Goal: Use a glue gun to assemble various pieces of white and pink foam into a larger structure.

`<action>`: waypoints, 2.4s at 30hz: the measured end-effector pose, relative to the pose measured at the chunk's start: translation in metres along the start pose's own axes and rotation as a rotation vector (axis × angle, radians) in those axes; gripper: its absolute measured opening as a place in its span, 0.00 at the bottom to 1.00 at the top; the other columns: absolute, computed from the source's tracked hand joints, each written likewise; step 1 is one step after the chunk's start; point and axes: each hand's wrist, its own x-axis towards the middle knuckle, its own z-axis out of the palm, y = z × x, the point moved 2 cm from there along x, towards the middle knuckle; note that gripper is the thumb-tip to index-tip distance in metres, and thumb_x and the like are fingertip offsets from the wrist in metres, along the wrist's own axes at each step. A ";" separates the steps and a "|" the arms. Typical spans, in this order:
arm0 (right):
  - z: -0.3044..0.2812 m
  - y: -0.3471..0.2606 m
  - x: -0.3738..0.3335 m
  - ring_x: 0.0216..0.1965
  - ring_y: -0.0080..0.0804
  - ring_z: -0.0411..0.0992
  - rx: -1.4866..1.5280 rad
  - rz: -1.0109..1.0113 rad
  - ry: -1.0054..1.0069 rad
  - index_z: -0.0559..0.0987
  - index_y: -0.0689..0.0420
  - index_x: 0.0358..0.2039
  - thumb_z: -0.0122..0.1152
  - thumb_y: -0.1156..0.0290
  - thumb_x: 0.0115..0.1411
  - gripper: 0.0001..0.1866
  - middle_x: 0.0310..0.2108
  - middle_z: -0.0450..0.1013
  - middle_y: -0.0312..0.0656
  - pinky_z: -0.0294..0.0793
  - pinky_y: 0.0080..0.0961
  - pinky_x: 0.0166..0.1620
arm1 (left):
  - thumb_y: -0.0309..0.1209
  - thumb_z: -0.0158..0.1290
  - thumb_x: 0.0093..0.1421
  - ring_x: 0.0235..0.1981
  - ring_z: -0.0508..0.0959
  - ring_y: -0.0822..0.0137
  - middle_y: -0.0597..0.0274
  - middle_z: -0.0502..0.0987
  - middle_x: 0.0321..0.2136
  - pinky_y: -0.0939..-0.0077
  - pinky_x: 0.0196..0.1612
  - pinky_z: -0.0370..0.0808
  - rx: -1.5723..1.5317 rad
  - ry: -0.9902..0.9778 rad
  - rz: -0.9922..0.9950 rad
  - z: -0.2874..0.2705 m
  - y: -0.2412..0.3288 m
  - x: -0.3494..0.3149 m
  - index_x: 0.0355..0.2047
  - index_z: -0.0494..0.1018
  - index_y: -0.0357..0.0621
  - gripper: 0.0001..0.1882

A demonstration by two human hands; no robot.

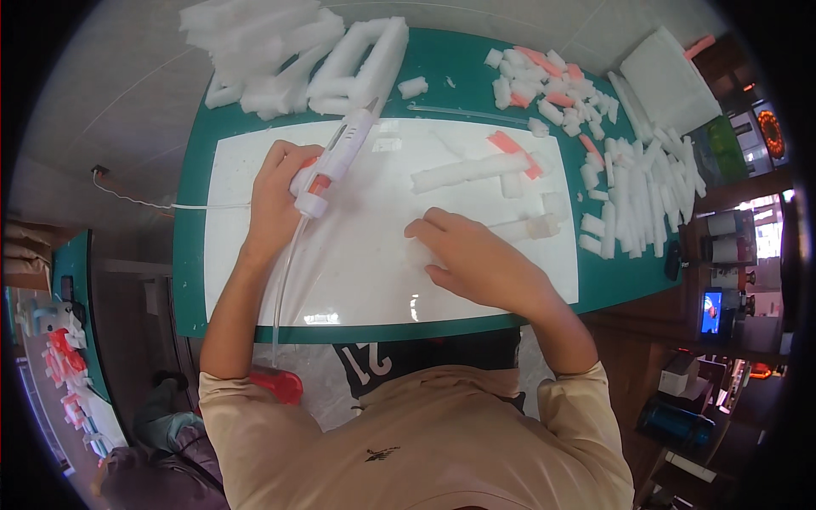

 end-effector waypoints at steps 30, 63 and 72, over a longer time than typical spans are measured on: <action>-0.044 0.098 0.013 0.53 0.43 0.68 -0.410 0.166 0.271 0.75 0.57 0.49 0.59 0.77 0.55 0.19 0.44 0.75 0.45 0.66 0.34 0.57 | 0.41 0.57 0.52 0.34 0.72 0.60 0.55 0.68 0.32 0.73 0.38 0.68 -0.003 -0.092 0.112 0.007 -0.012 0.001 0.41 0.75 0.34 0.22; -0.069 0.048 -0.008 0.45 0.29 0.70 0.416 0.067 0.069 0.73 0.59 0.53 0.47 0.69 0.67 0.17 0.44 0.74 0.43 0.66 0.22 0.51 | 0.22 0.56 0.44 0.33 0.71 0.59 0.54 0.66 0.32 0.74 0.38 0.70 -0.054 -0.082 0.209 -0.002 0.011 -0.009 0.32 0.70 0.33 0.13; -0.069 0.048 -0.009 0.45 0.27 0.70 0.451 0.025 0.048 0.72 0.60 0.53 0.46 0.70 0.67 0.16 0.44 0.75 0.41 0.66 0.21 0.51 | 0.23 0.57 0.46 0.33 0.71 0.59 0.54 0.66 0.31 0.74 0.38 0.70 -0.043 -0.088 0.204 0.000 0.008 -0.010 0.31 0.70 0.34 0.12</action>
